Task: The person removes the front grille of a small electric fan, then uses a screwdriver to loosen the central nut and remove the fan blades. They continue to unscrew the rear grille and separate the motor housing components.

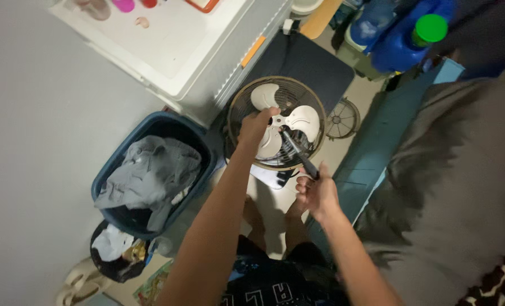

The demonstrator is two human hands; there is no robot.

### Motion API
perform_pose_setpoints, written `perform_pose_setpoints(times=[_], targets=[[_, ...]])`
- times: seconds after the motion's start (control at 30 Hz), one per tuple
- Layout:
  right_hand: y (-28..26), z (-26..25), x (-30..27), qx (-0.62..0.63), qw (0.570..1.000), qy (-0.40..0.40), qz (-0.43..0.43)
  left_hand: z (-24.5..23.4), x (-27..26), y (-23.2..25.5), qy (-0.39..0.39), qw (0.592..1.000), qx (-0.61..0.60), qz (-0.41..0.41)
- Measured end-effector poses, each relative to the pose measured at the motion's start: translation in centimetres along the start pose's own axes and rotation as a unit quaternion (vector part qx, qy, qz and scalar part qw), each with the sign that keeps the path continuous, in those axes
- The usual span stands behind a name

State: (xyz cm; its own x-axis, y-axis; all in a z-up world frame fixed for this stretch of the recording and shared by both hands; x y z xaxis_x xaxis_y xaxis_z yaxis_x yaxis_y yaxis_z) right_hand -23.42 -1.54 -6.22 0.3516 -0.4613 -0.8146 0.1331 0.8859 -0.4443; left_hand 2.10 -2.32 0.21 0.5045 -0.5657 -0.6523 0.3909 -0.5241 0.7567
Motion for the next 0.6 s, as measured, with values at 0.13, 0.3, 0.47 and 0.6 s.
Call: perform_pose_setpoints(times=[0.13,0.3,0.47,0.6], targets=[[-0.7,-0.4,1.3,-0.031,0.996,-0.073,-0.043,-0.2,-0.4,0.7,0.012,0.999,0.034,0.016],[-3.4,0.8,-1.5,-0.499,0.787,0.155,-0.328,-0.5,-0.7,0.9,-0.003,0.999,0.038,-0.001],[-3.3,3.6,-4.9,-0.515,0.705,0.170,-0.457,-0.5,0.0,0.3,0.030,0.995,0.100,0.002],[-3.5,2.8,-3.6,-0.388,0.843,0.157,-0.337,-0.2,1.0,-0.4,0.036,0.994,0.103,0.028]])
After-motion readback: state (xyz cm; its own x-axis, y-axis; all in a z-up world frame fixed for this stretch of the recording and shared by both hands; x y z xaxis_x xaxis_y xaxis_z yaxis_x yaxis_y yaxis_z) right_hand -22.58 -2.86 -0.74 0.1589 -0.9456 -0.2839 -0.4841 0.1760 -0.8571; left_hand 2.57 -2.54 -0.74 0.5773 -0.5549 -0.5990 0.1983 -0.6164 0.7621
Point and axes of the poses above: each hand's wrist, its own x-axis towards the middle knuckle, its own z-axis out of the palm, y = z × x, the point moved 6 cm from there along x, towards the middle knuckle, and after that the axes turned 1 degree about -y, right-handed, at the moved point
